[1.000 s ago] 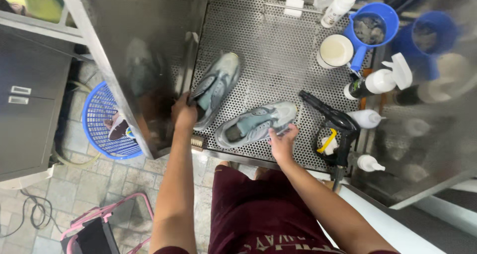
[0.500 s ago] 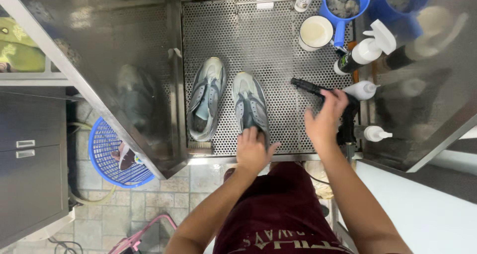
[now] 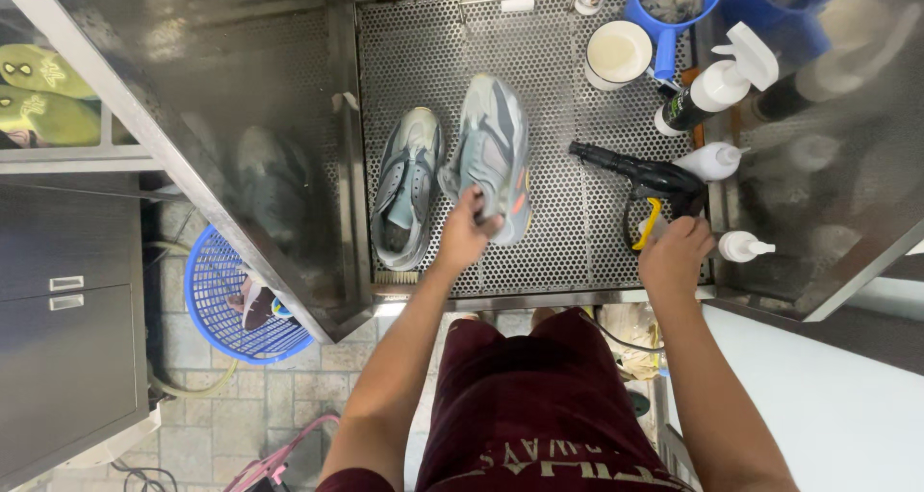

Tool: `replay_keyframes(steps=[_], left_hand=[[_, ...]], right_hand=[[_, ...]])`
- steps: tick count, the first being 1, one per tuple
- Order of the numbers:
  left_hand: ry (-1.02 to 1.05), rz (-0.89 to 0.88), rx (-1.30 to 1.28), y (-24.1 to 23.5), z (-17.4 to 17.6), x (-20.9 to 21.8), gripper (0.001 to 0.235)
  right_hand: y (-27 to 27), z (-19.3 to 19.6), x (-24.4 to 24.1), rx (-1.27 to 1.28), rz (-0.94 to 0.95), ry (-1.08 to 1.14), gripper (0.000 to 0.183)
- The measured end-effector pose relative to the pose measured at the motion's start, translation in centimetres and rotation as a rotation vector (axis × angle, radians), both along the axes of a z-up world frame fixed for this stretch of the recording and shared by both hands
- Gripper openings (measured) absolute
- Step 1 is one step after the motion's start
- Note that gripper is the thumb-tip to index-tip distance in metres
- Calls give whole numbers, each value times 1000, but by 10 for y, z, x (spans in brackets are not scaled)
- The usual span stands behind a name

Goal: The person uses a handheld steam gun to clean a pair of grey sneakers with orange accents. They hold one shoe at a time, directing the steam nozzle at the upper, sole, and interior while rotating the shoe to cover different areas. The shoes are placed on a perforated metal work surface.

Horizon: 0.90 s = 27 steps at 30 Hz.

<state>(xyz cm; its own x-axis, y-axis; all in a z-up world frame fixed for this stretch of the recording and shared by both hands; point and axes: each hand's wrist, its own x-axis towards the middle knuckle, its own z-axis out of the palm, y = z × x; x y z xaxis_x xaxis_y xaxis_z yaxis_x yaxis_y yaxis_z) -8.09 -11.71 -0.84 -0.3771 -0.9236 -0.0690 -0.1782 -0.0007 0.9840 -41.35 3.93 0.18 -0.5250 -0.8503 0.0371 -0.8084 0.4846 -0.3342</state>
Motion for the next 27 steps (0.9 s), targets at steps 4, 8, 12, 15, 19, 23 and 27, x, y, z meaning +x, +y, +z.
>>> replay_keyframes(steps=[4,8,12,15,19,23,27], left_hand=[[385,69,279,-45,-56,14,54],[430,96,264,-49,-89,3,53],[480,164,209,-43,-99,-20,56],[499,231,201,-56,-102,-31,53],[352,383,239,-71,-110,-43,40],[415,454,229,-77,-115,-39,54],[363,439,414,-88,-122,-22,58]], right_hand=[[-12,15,1,-35,7,-48,61],[-19,14,-3,179,63,-300,39],[-10,21,20,-128,96,-1113,41],[14,48,26,-50,74,-1352,34],[57,70,12,80,95,-1368,28],[92,90,0,169,17,-1382,36],[98,107,-3,204,35,-1386,37]])
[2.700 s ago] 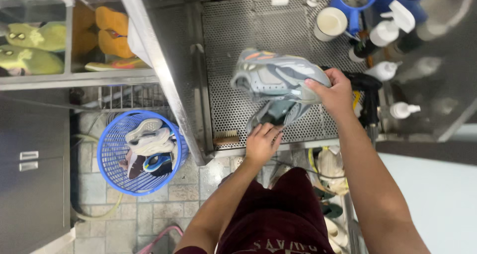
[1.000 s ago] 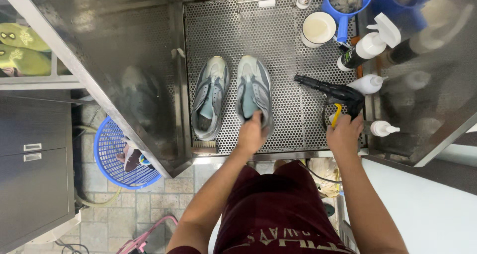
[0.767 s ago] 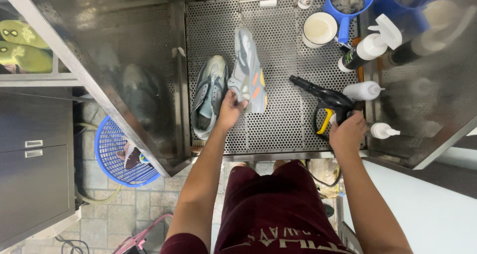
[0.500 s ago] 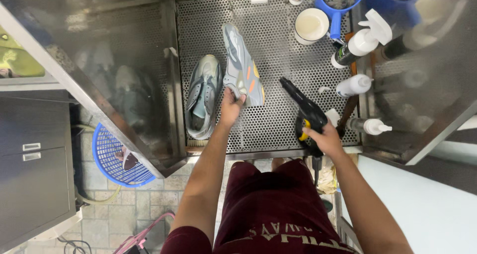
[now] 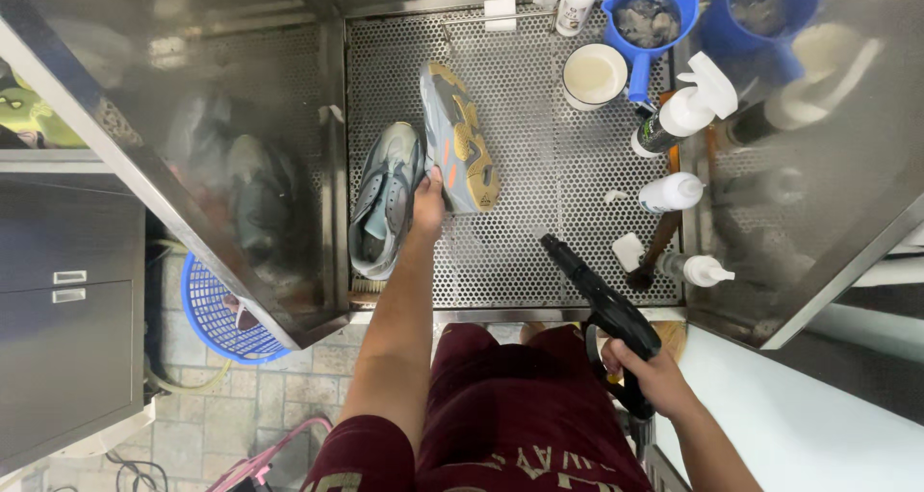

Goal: The person uses a handheld steam gun to clean a pair of grey sneakers with orange accents. They hold one shoe at a time, directing the steam nozzle at the upper, sole, and interior while rotating the shoe to cover different areas. The shoes are placed on a perforated metal work surface.

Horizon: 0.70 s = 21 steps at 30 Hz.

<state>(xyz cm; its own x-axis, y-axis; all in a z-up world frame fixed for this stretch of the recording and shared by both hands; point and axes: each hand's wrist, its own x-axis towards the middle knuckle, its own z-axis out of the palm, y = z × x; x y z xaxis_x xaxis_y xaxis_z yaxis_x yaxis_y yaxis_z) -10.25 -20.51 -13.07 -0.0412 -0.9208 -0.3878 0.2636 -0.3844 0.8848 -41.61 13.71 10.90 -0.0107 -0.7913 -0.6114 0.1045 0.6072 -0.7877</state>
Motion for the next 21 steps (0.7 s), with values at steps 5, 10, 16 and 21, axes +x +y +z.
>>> replay_keyframes(steps=[5,10,16,21], left_hand=[[-141,-62,24,-2,-3,6,62],[-134,-110,-33,-1,-3,15,62],[-175,-91,13,-3,-5,15,64],[-406,-91,115,-6,16,9,68]], right_hand=[[-27,22,-7,-54,-65,-236,32],[-61,20,-9,-59,9,-279,27],[-81,31,-15,-71,28,-251,24],[-85,36,-19,-40,23,-239,25]])
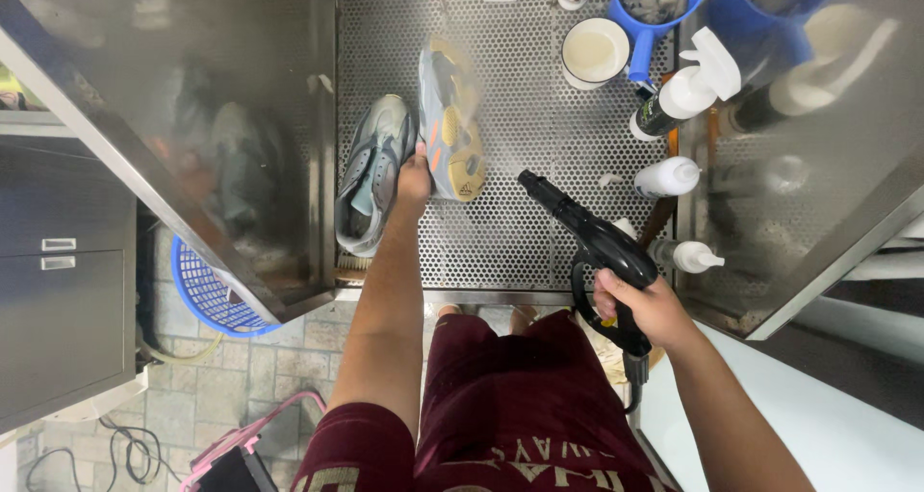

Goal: The person uses a handheld steam gun to clean a pair of grey sneakers with orange accents. They hold one shoe at a time, directing the steam nozzle at the upper, sole, and interior while rotating the shoe to cover different areas. The shoes are placed on a perforated metal work surface.

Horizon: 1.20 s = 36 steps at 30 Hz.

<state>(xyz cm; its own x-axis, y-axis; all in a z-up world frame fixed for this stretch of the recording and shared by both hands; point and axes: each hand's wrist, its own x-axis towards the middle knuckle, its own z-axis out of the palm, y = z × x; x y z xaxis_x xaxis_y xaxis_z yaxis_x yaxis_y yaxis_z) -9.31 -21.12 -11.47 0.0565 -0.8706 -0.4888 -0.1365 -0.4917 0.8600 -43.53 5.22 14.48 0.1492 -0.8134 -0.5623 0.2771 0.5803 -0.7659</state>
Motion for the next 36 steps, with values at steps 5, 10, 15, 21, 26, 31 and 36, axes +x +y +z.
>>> replay_keyframes(steps=[5,10,15,21,26,31,36], left_hand=[[-10,-3,-48,1,9,-5,70],[-115,-41,-39,3,11,-3,72],[-216,-47,-12,1,15,-3,71],[-263,-54,-15,2,14,-7,73],[-453,-115,8,1,14,-5,73],[-253,-36,-30,1,11,-8,72],[-299,-61,-60,-1,8,-8,71]], right_hand=[[-1,9,4,-9,49,13,21],[-4,16,15,-8,103,183,22],[-6,18,13,28,95,107,20],[-12,11,13,-41,180,230,30],[-7,22,12,-62,192,182,26],[3,22,14,-17,168,252,24],[1,13,15,-19,153,255,26]])
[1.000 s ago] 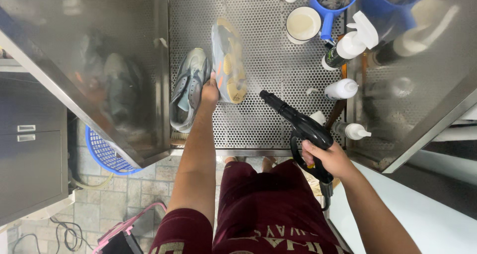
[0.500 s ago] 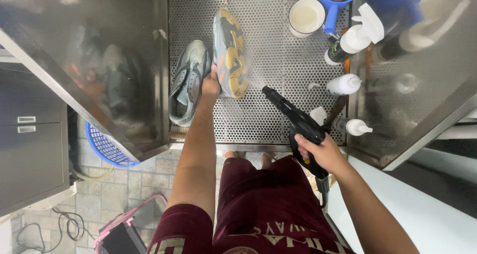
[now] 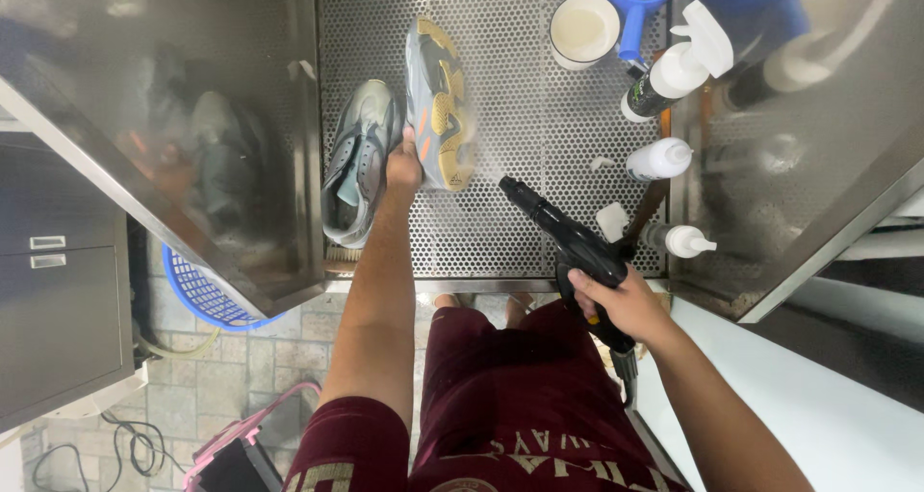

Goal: The person uses a handheld steam gun to clean a pair of grey sneakers with orange accents. They hold one shoe at a time, directing the steam nozzle at the upper, sole, and interior while rotating the shoe to cover different areas. The shoes are placed on a perforated metal work surface.

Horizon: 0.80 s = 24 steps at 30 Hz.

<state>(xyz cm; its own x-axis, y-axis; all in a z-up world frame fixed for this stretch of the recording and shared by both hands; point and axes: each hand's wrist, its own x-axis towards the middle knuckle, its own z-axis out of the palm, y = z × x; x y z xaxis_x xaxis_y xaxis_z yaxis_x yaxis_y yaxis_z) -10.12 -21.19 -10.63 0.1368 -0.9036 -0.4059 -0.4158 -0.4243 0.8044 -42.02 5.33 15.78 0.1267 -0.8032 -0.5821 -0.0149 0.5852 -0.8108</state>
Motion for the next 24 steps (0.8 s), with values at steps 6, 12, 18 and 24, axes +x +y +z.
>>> replay_keyframes(steps=[6,12,18,24], left_hand=[[-49,-15,1,-5,-20,4,71],[-33,-4,-8,4,-23,4,72],[-99,43,-80,27,-5,-5,75],[-128,100,-135,25,11,-29,65]], right_hand=[[-17,0,-3,-63,-49,60,28],[-33,0,-4,-94,-158,-124,21],[-27,-8,-9,-243,-81,96,20],[24,-7,2,-203,-83,240,22]])
